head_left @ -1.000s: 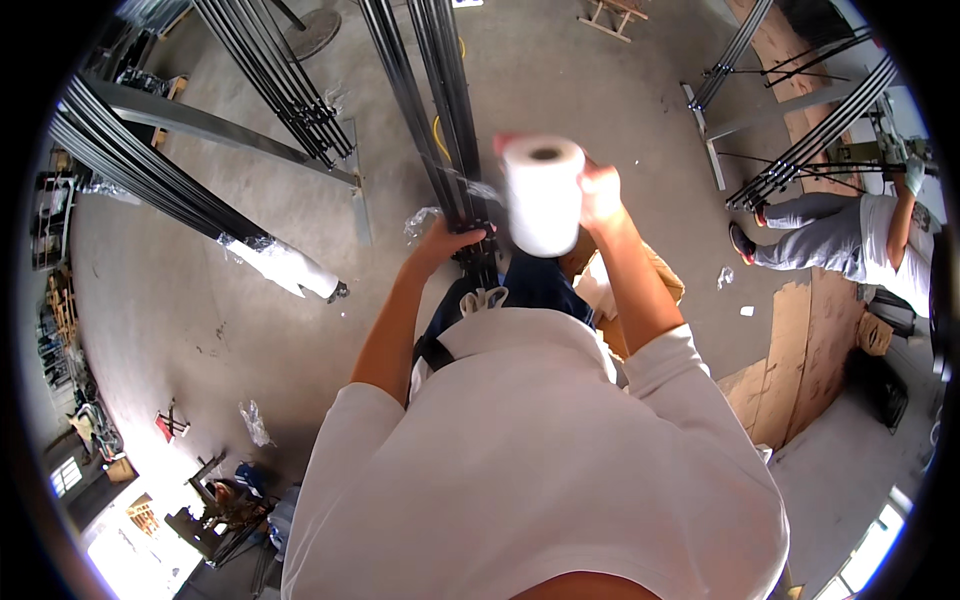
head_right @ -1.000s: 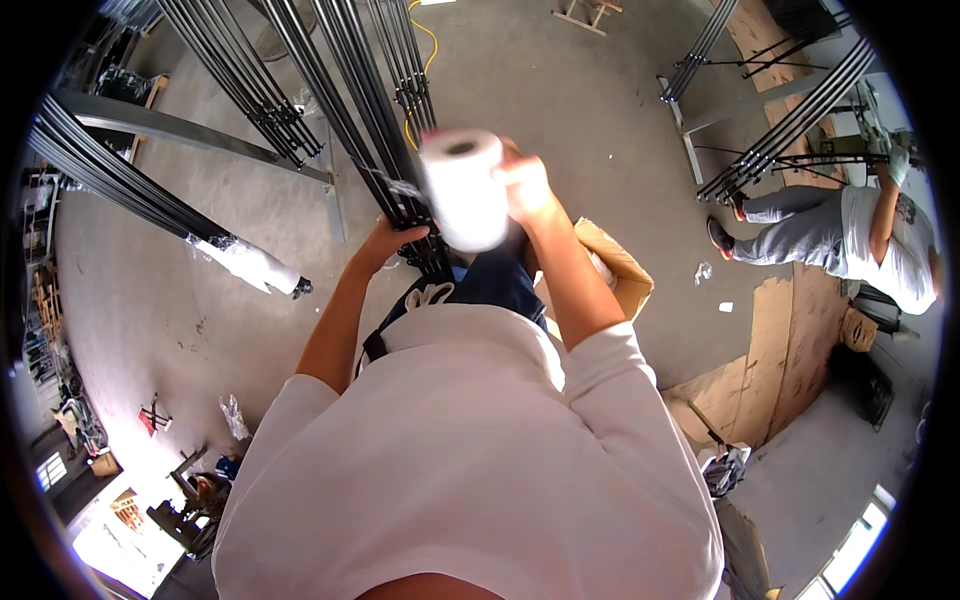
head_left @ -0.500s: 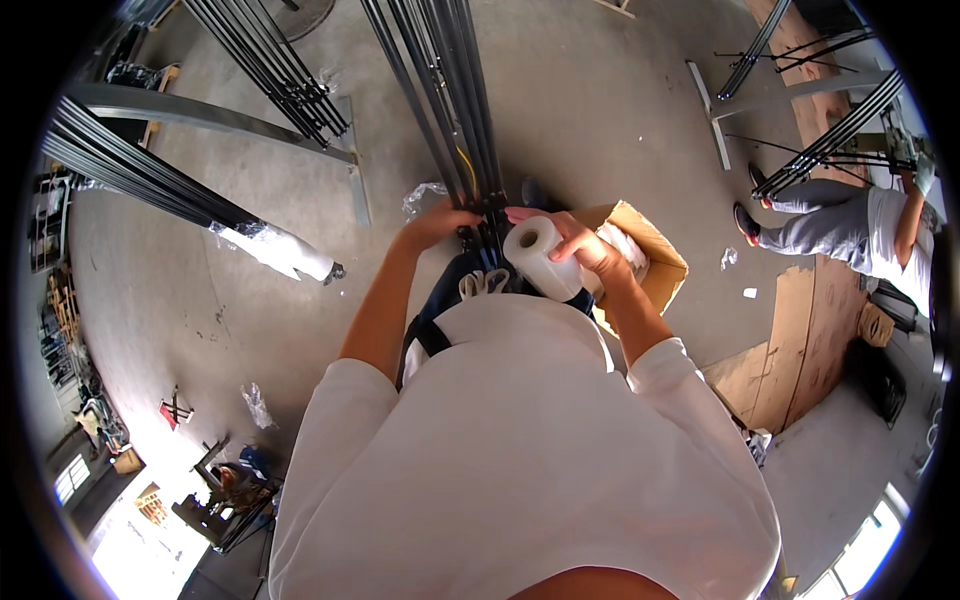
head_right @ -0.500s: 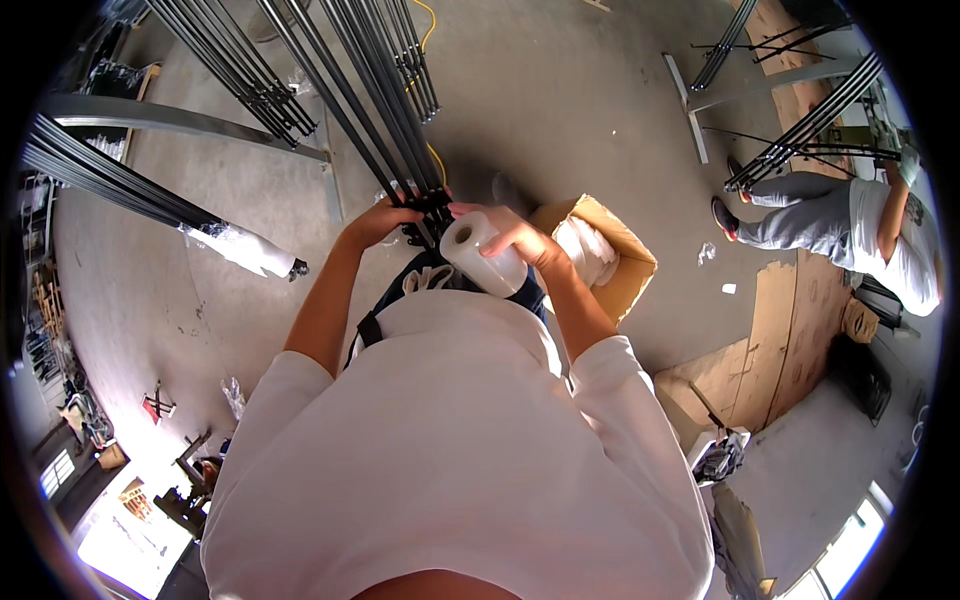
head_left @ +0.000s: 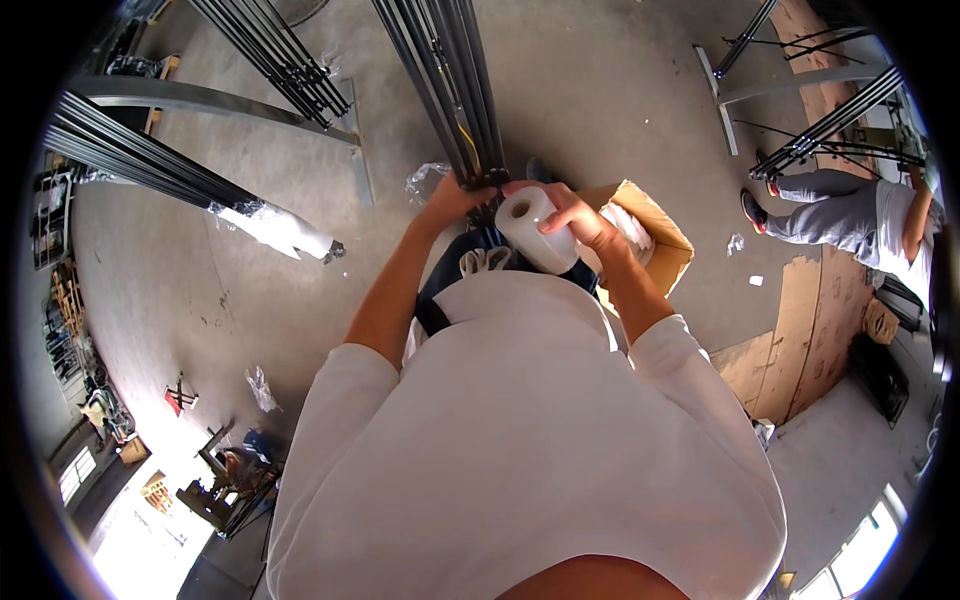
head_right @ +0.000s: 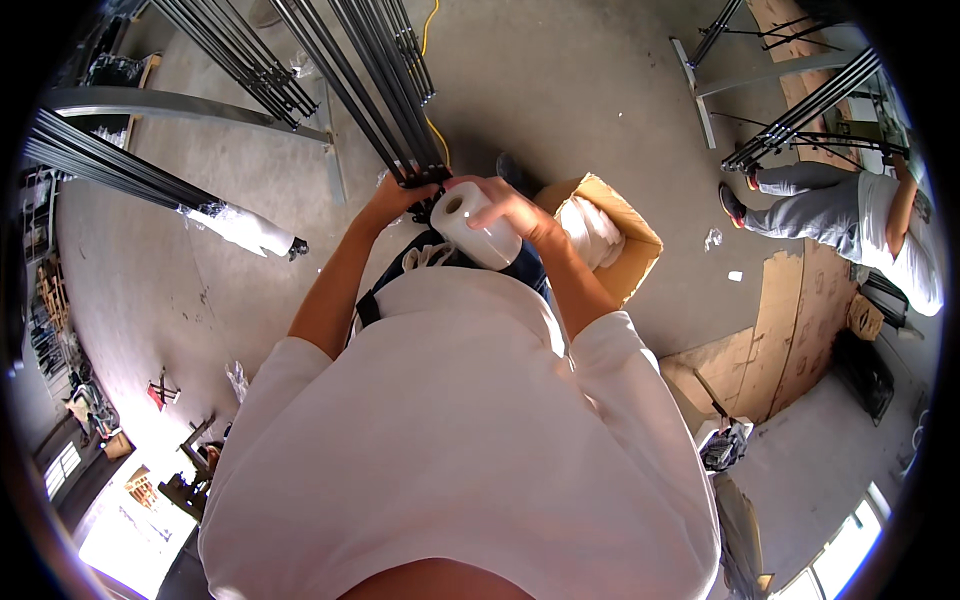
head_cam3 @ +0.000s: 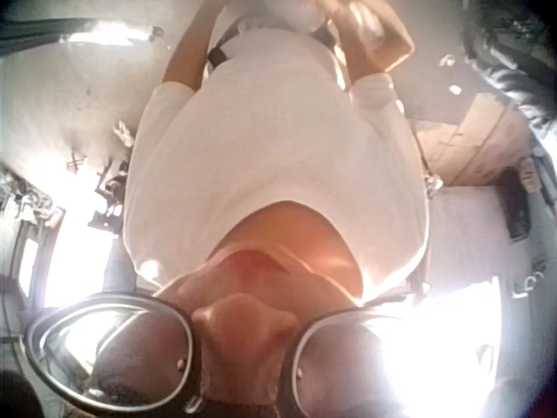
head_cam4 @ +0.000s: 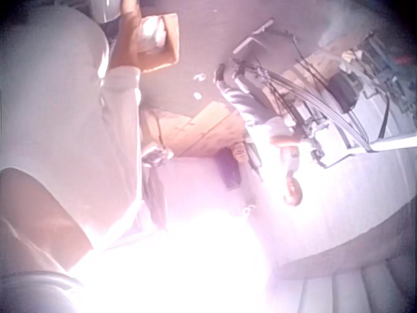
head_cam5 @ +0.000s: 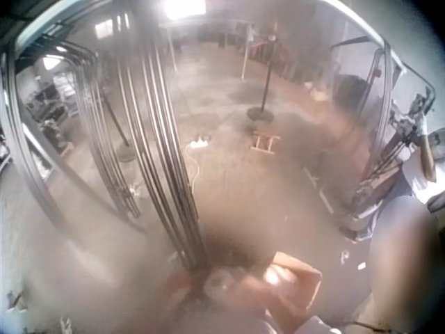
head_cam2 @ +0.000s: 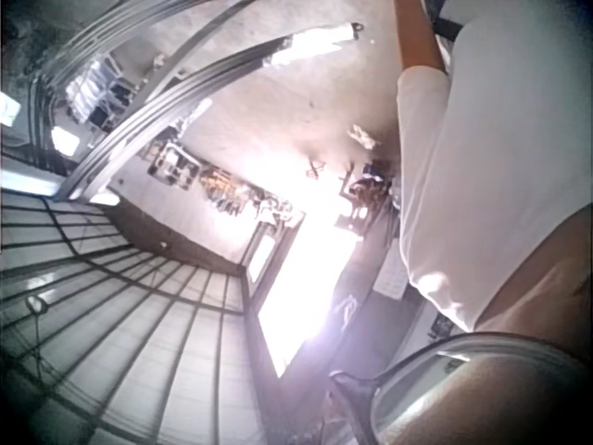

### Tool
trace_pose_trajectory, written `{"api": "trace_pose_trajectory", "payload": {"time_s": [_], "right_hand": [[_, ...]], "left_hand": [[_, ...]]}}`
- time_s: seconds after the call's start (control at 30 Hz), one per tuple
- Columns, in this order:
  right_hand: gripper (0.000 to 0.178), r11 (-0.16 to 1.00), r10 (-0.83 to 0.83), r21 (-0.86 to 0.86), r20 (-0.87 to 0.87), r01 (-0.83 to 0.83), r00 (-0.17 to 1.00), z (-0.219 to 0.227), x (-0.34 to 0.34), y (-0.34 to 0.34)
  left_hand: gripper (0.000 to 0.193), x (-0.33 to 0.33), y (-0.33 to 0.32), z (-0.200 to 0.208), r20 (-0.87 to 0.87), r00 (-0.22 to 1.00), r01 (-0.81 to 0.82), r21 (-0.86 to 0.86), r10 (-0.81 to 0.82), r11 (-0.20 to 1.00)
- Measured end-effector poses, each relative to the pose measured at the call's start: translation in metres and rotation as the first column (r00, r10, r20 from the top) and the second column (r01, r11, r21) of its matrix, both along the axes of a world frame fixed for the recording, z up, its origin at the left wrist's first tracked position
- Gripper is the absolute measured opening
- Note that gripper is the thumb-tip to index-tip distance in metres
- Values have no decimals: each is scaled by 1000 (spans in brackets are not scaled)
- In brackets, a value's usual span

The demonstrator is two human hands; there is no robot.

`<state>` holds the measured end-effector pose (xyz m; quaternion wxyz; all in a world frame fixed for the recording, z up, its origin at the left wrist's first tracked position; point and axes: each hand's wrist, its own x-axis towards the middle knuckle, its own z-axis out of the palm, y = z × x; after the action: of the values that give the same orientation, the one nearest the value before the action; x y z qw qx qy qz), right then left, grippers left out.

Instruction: The person wraps a bundle of long black metal rods with white protective paper and clear plastic film. They hold the rods vertically, tear off sheets of paper from a box, and wrap them around the bundle before securing the assembly with plastic wrap. The person works in a warehouse environment with other metal parts visible in the background.

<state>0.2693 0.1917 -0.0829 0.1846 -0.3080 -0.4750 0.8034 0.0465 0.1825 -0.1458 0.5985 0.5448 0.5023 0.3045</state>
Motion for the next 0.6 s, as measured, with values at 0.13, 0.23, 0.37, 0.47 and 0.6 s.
{"api": "trace_pose_trajectory", "payload": {"time_s": [0.13,0.23,0.37,0.47,0.6], "right_hand": [[71,998,1,55,81,-5,997,12,-7,-2],[70,998,10,66,112,-17,994,16,-9,-3],[70,998,38,45,106,-43,994,14,-7,3],[74,993,28,113,134,-43,991,0,-3,9],[80,988,-120,99,49,115,992,-11,-4,17]], "left_hand": [[24,3,-2,8,15,997,-73,-26,73,997],[24,2,-1,8,-33,995,-98,-106,95,989],[24,4,-5,21,-51,995,-95,-74,91,993],[25,8,-23,17,-20,965,-259,40,260,965],[31,2,-37,15,-111,948,-305,-45,298,951]]}}
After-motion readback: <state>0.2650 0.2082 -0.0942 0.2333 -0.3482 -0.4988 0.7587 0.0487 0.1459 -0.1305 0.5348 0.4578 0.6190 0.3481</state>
